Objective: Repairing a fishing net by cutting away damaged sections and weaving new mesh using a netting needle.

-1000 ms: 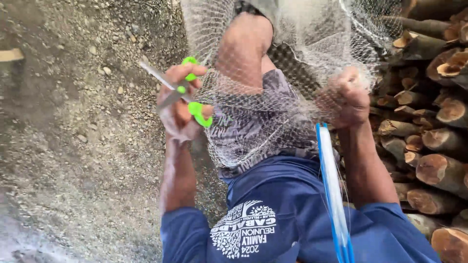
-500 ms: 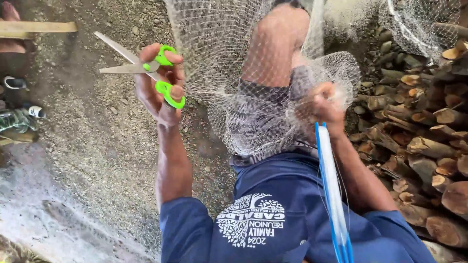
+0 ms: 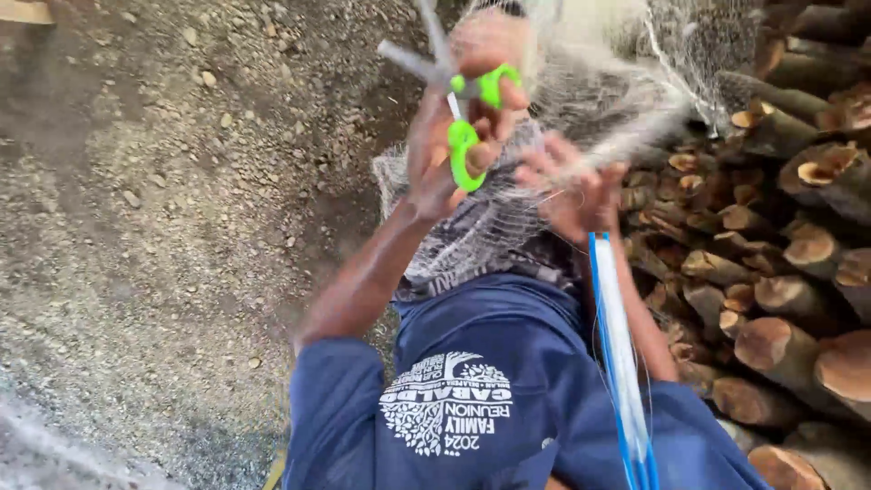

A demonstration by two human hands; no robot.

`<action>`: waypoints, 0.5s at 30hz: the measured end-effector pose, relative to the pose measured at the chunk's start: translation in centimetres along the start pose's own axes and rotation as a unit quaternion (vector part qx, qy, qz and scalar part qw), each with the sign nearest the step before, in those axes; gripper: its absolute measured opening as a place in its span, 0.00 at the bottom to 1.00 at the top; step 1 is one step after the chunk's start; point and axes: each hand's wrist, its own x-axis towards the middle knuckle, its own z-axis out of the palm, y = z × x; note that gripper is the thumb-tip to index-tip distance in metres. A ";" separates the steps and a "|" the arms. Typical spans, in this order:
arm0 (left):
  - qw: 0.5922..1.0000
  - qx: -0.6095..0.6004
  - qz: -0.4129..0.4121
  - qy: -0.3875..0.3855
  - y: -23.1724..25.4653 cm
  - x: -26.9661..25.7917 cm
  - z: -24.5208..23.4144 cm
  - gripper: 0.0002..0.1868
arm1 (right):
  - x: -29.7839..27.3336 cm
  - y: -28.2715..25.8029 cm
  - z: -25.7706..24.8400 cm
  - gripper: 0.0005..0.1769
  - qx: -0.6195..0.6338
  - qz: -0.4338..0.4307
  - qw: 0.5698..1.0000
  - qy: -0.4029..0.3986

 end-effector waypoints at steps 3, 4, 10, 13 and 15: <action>0.997 0.072 -0.022 -0.004 0.4 1.4 1.1 0.39 | -1.4 2.8 -0.1 0.70 0.080 0.156 0.984 0.025; 0.999 0.032 0.004 -0.018 0.2 2.3 1.0 0.31 | -1.1 1.0 0.1 0.60 0.072 0.133 0.988 -0.016; 0.997 0.002 0.052 -0.052 0.7 2.4 0.3 0.21 | -1.6 1.4 -1.0 0.57 0.103 -0.002 0.986 -0.134; 0.997 -0.003 0.038 -0.072 1.4 3.4 1.2 0.17 | -1.0 6.8 2.0 0.66 0.169 0.102 0.978 -0.061; 0.996 0.047 0.027 -0.066 0.3 2.3 -1.4 0.23 | -1.9 6.6 3.7 0.69 0.260 0.142 0.955 -0.017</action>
